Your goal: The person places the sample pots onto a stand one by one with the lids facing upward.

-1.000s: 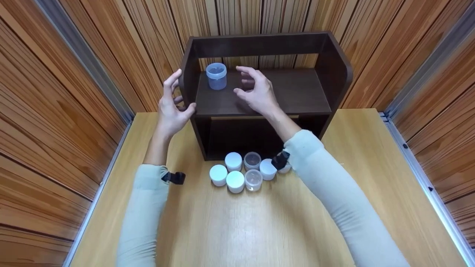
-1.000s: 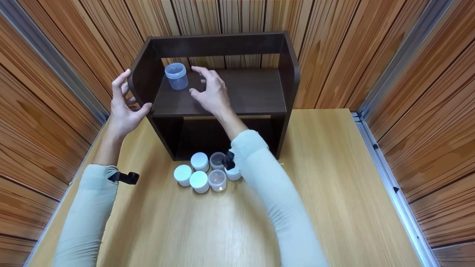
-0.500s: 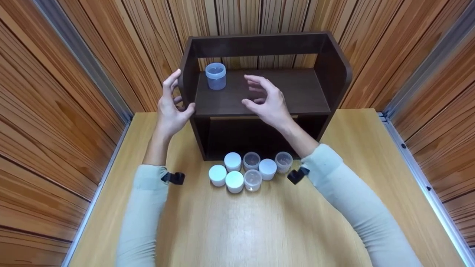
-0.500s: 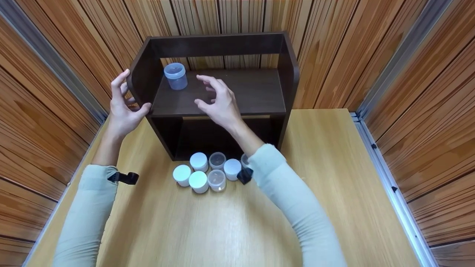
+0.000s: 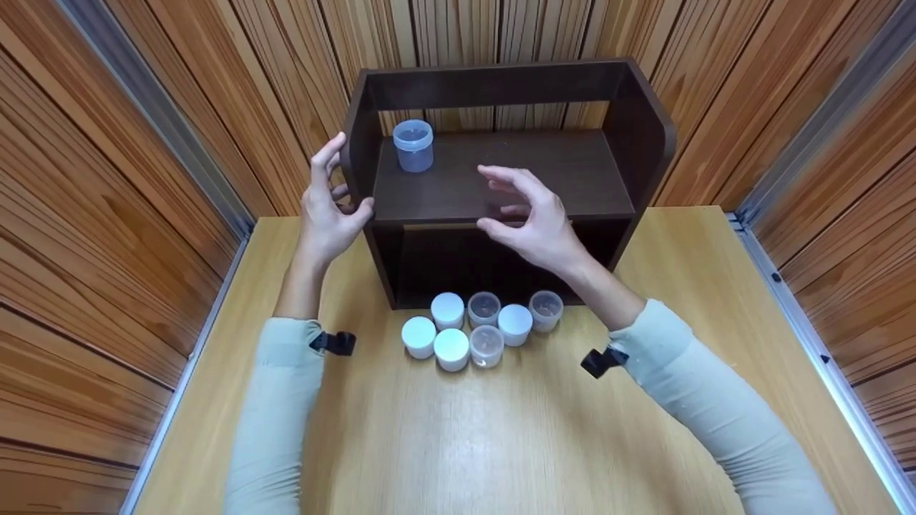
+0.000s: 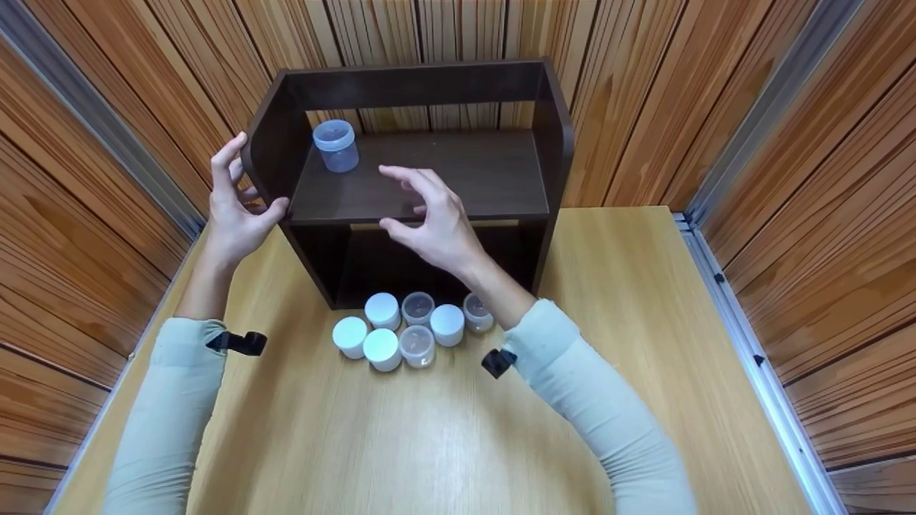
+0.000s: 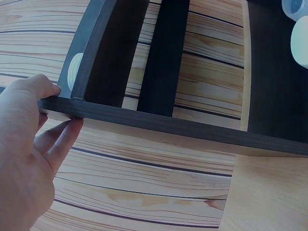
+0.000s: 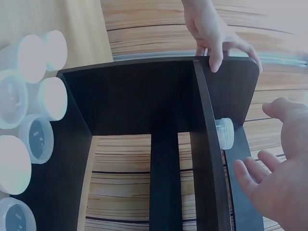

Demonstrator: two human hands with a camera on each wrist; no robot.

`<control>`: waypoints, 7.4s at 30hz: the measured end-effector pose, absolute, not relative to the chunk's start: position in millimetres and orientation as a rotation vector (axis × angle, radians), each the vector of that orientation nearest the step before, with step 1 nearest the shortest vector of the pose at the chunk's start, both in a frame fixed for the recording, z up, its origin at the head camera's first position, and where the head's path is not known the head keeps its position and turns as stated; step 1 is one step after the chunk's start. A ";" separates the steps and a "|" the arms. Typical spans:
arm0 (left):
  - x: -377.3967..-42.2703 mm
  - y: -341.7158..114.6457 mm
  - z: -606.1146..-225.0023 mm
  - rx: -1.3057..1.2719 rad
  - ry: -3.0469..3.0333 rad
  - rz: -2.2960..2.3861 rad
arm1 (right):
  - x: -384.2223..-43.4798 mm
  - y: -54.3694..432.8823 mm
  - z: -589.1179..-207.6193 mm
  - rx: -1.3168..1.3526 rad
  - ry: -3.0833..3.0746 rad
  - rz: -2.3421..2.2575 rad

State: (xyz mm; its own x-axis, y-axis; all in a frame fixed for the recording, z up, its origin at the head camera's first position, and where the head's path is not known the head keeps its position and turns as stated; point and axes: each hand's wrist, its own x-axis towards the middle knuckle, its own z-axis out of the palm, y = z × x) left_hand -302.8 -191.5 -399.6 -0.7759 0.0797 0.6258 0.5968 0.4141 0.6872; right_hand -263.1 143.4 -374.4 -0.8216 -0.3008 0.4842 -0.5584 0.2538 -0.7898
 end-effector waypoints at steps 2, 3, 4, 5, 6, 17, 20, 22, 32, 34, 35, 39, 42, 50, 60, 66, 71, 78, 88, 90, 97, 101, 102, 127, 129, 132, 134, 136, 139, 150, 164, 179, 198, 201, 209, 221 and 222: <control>-303.9 -191.0 -399.8 -0.580 -2.166 -1.352 | -258.1 146.9 -376.8 0.818 -2.294 1.583; -304.5 -190.7 -400.0 -0.584 -2.166 -1.354 | -255.5 148.6 -378.3 0.824 -2.296 1.576; -305.0 -190.5 -400.3 -0.588 -2.165 -1.354 | -253.0 150.4 -380.1 0.828 -2.301 1.567; -305.4 -190.3 -400.6 -0.590 -2.164 -1.355 | -250.3 152.1 -382.0 0.828 -2.307 1.559; -305.6 -190.2 -400.8 -0.591 -2.164 -1.353 | -247.5 153.6 -383.7 0.831 -2.313 1.554; -305.9 -191.1 -398.8 -0.569 -2.171 -1.345 | -223.2 166.8 -398.4 0.845 -2.288 1.550; -307.1 -191.5 -398.8 -0.577 -2.174 -1.348 | -218.2 172.5 -403.7 0.830 -2.291 1.547; -307.9 -192.1 -399.2 -0.592 -2.168 -1.352 | -215.4 176.5 -408.8 0.820 -2.297 1.544; -301.4 -201.7 -406.7 -0.610 -2.096 -1.414 | -201.7 196.0 -440.8 0.830 -2.348 1.524; -300.2 -202.5 -408.5 -0.605 -2.090 -1.447 | -199.0 200.9 -449.0 0.825 -2.355 1.520; -300.1 -202.4 -409.3 -0.602 -2.090 -1.457 | -197.7 203.5 -453.0 0.822 -2.360 1.520; -300.8 -199.4 -409.1 -0.587 -2.096 -1.502 | -194.3 215.9 -471.4 0.790 -2.367 1.531; -301.7 -195.7 -406.8 -0.573 -2.110 -1.515 | -192.4 225.6 -484.7 0.763 -2.369 1.536; -304.2 -191.7 -406.4 -0.547 -2.116 -1.495 | -189.3 246.1 -514.3 0.748 -2.351 1.590; -302.3 -188.1 -405.1 -0.507 -2.124 -1.458 | -185.8 256.7 -540.0 0.654 -2.371 1.615; -301.4 -188.0 -406.2 -0.503 -2.135 -1.450 | -185.4 255.9 -551.0 0.640 -2.415 1.619; -301.5 -188.9 -407.5 -0.499 -2.135 -1.452 | -191.0 257.5 -560.4 0.645 -2.433 1.579; -301.2 -187.7 -411.9 -0.480 -2.122 -1.464 | -200.8 261.0 -575.2 0.639 -2.427 1.605; -300.7 -190.3 -411.5 -0.497 -2.156 -1.469 | -211.3 267.7 -592.1 0.601 -2.431 1.650; -300.6 -191.1 -411.3 -0.499 -2.165 -1.465 | -212.8 267.8 -595.5 0.604 -2.443 1.645; -301.3 -192.4 -411.0 -0.505 -2.196 -1.479 | -217.7 265.8 -606.4 0.579 -2.467 1.708; -300.5 -192.0 -411.0 -0.489 -2.213 -1.478 | -220.8 265.4 -609.7 0.567 -2.465 1.735; -300.4 -192.0 -411.0 -0.487 -2.215 -1.475 | -221.8 265.2 -610.5 0.566 -2.464 1.740; -300.9 -191.4 -412.5 -0.476 -2.219 -1.464 | -238.4 251.2 -617.7 0.528 -2.400 1.863; -301.0 -191.3 -413.0 -0.474 -2.217 -1.470 | -238.7 251.1 -618.2 0.523 -2.402 1.849; -300.5 -191.1 -412.8 -0.473 -2.215 -1.466 | -239.5 251.2 -619.2 0.535 -2.392 1.827; -300.9 -191.3 -412.7 -0.479 -2.202 -1.459 | -240.1 250.9 -619.3 0.548 -2.380 1.816; -301.7 -191.5 -412.6 -0.491 -2.183 -1.457 | -241.2 251.0 -619.1 0.546 -2.383 1.809; -303.4 -191.9 -413.1 -0.507 -2.153 -1.461 | -242.1 251.0 -617.8 0.534 -2.394 1.805; -302.1 -190.7 -412.8 -0.484 -2.176 -1.459 | -242.2 252.5 -617.4 0.512 -2.417 1.815; -300.7 -190.4 -413.0 -0.475 -2.193 -1.457 | -240.2 254.9 -613.2 0.549 -2.381 1.786; -301.3 -191.1 -413.4 -0.471 -2.196 -1.467 | -240.7 253.8 -581.6 0.636 -2.393 1.648; -300.9 -191.0 -414.3 -0.472 -2.177 -1.459 | -237.8 255.6 -551.3 0.685 -2.348 1.684; -301.0 -190.7 -414.3 -0.470 -2.186 -1.462 | -237.1 255.3 -548.0 0.702 -2.342 1.692; -300.7 -190.2 -413.3 -0.474 -2.191 -1.472 | -234.8 252.8 -535.7 0.749 -2.338 1.677; -299.2 -190.1 -411.2 -0.448 -2.217 -1.458 | -229.4 245.1 -508.3 0.907 -2.266 1.614; -299.1 -190.0 -411.4 -0.447 -2.218 -1.454 | -228.6 244.0 -505.7 0.920 -2.258 1.613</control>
